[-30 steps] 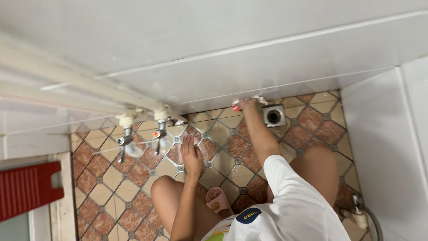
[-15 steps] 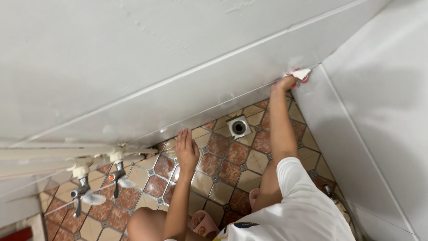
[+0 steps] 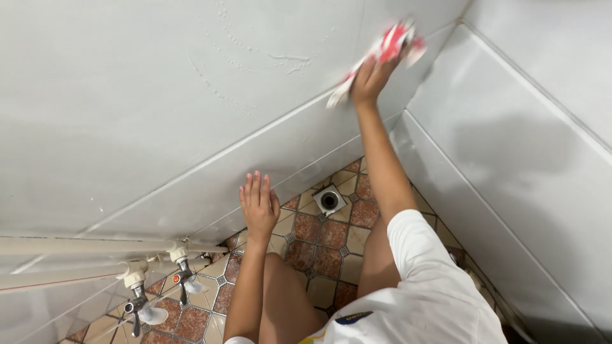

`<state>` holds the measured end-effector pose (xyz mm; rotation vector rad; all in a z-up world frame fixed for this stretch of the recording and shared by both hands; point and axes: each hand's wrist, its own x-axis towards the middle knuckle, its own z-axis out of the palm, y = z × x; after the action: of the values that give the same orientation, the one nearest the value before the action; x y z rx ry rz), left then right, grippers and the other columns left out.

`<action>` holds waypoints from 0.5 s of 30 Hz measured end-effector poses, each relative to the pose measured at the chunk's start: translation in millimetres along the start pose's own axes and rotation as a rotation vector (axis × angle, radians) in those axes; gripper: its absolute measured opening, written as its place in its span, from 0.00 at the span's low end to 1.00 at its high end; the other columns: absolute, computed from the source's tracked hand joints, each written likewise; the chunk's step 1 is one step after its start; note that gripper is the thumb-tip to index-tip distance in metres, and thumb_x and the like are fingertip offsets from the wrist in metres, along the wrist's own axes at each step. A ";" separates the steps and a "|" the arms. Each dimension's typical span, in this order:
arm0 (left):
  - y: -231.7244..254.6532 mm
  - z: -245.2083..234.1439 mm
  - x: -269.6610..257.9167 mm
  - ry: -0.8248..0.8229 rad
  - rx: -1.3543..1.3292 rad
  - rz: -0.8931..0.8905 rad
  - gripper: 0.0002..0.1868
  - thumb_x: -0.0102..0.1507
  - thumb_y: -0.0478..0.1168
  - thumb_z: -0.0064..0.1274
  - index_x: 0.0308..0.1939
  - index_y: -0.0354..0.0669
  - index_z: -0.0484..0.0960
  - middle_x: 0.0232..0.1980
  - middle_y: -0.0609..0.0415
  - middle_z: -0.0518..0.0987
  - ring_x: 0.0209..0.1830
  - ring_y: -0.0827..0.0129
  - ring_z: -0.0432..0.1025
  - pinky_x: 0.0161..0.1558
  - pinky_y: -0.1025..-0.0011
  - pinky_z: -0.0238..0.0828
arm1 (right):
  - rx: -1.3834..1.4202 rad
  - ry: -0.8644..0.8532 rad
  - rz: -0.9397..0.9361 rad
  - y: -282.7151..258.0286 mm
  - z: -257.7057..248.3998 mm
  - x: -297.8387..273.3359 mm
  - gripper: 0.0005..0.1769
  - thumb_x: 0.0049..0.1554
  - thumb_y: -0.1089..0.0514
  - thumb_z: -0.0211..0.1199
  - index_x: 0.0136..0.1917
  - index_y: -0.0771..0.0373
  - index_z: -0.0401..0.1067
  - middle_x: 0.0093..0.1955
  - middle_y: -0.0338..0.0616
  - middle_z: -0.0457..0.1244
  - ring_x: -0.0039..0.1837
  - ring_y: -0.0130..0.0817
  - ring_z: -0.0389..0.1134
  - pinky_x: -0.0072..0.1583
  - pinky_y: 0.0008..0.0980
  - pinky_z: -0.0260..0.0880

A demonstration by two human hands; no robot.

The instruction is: The person wipes the wall tiles in a bathroom using a patterned cloth, cleaning around plumbing fixtures, corners, and behind objects like a toilet and storage bins.

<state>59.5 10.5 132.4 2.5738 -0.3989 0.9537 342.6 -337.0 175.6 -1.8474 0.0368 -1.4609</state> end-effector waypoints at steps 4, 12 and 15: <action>17.1 -7.5 22.6 -0.003 -0.068 0.048 0.23 0.66 0.35 0.52 0.66 0.39 0.76 0.73 0.44 0.71 0.77 0.49 0.61 0.73 0.43 0.54 | 1.005 0.257 0.928 6.2 -13.1 -17.4 0.29 0.70 0.58 0.45 0.82 0.68 0.56 0.70 0.63 0.61 0.56 0.45 0.46 0.58 0.43 0.50; 62.8 -19.1 99.3 -0.007 -0.219 0.314 0.24 0.67 0.36 0.52 0.68 0.38 0.76 0.74 0.44 0.70 0.78 0.48 0.60 0.73 0.43 0.55 | -0.034 0.232 0.035 52.5 -253.6 -7.1 0.25 0.71 0.68 0.54 0.78 0.75 0.57 0.83 0.59 0.49 0.83 0.45 0.52 0.79 0.39 0.58; 91.3 -15.4 136.1 0.048 -0.245 0.409 0.23 0.69 0.35 0.52 0.69 0.39 0.75 0.75 0.45 0.70 0.79 0.50 0.60 0.74 0.44 0.55 | -0.655 0.176 -0.166 35.6 -399.8 78.1 0.32 0.72 0.56 0.57 0.79 0.79 0.53 0.83 0.70 0.46 0.85 0.66 0.42 0.81 0.62 0.41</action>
<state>115.6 -82.7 256.0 2.2838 -0.9913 1.0213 48.0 -613.3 239.3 -2.2601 0.5127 -1.8761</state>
